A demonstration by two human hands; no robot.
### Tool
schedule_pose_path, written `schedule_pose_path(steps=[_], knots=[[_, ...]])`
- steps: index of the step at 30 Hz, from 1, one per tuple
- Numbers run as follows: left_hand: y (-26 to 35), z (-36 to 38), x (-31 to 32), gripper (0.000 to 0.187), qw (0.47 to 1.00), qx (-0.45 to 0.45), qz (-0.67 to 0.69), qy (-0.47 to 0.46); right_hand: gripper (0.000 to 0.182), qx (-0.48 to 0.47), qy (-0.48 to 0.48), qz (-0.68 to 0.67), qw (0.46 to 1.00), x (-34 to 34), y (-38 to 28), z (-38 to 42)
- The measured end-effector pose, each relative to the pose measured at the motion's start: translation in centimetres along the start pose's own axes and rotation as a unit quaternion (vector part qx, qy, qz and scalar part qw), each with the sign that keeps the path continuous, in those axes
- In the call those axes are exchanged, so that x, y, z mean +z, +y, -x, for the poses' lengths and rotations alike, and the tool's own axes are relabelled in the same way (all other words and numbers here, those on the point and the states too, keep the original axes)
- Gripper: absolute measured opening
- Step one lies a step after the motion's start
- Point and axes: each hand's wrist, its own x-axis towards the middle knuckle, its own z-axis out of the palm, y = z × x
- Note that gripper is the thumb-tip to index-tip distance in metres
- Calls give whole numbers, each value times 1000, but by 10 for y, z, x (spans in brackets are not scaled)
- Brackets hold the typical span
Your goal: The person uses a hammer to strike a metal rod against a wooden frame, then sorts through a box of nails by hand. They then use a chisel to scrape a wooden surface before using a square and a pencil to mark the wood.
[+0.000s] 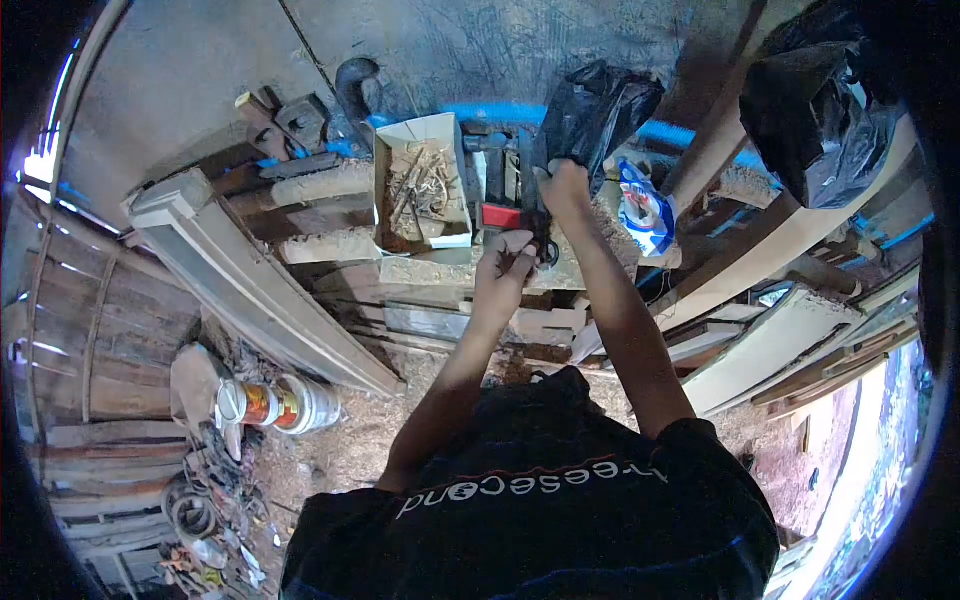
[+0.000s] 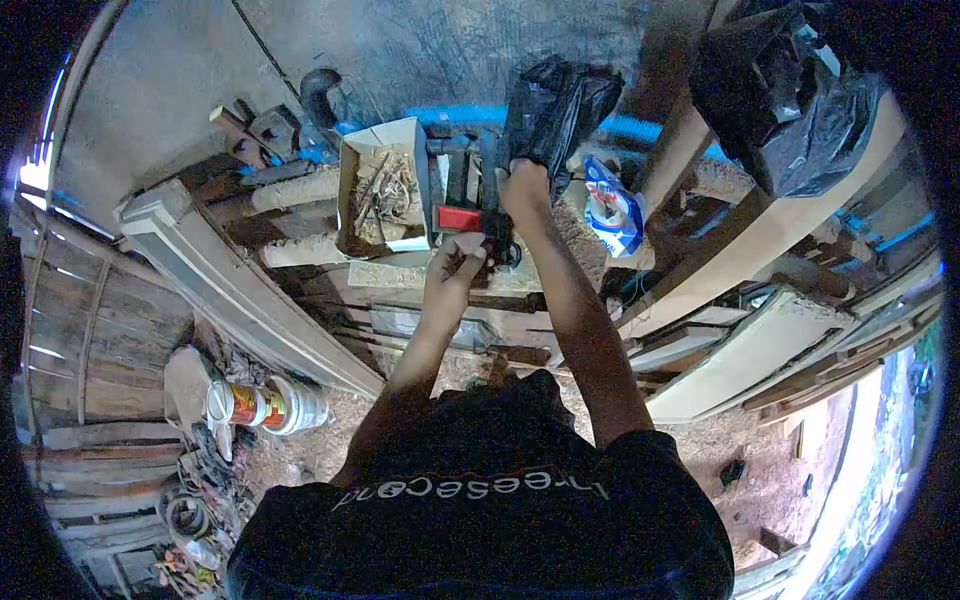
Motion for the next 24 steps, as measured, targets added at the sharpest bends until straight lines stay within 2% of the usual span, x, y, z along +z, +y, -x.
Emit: schedule_pose_path(steps=[4, 7, 10, 13, 16, 17, 24], knots=[[-2, -1, 4, 22, 1000, 3, -14, -17, 27, 57, 7, 58, 997, -1, -9, 3], [-5, 1, 4, 20, 999, -6, -23, -30, 33, 59, -56, 82, 993, -16, -21, 7], [-8, 4, -3, 18, 999, -5, -26, -48, 35, 28, -23, 58, 998, -16, -14, 23], [-3, 7, -2, 20, 999, -12, -22, -37, 32, 1, -13, -39, 999, -24, -11, 39], [-1, 11, 4, 19, 999, -15, -37, -19, 31, 6, -7, -87, 996, -16, -1, 34], [-5, 10, 6, 17, 999, -10, -24, -19, 31, -30, 29, -56, 998, -11, 1, 33], [-10, 19, 9, 20, 999, 3, -24, -25, 27, -46, 26, -52, 997, 0, 12, 20]])
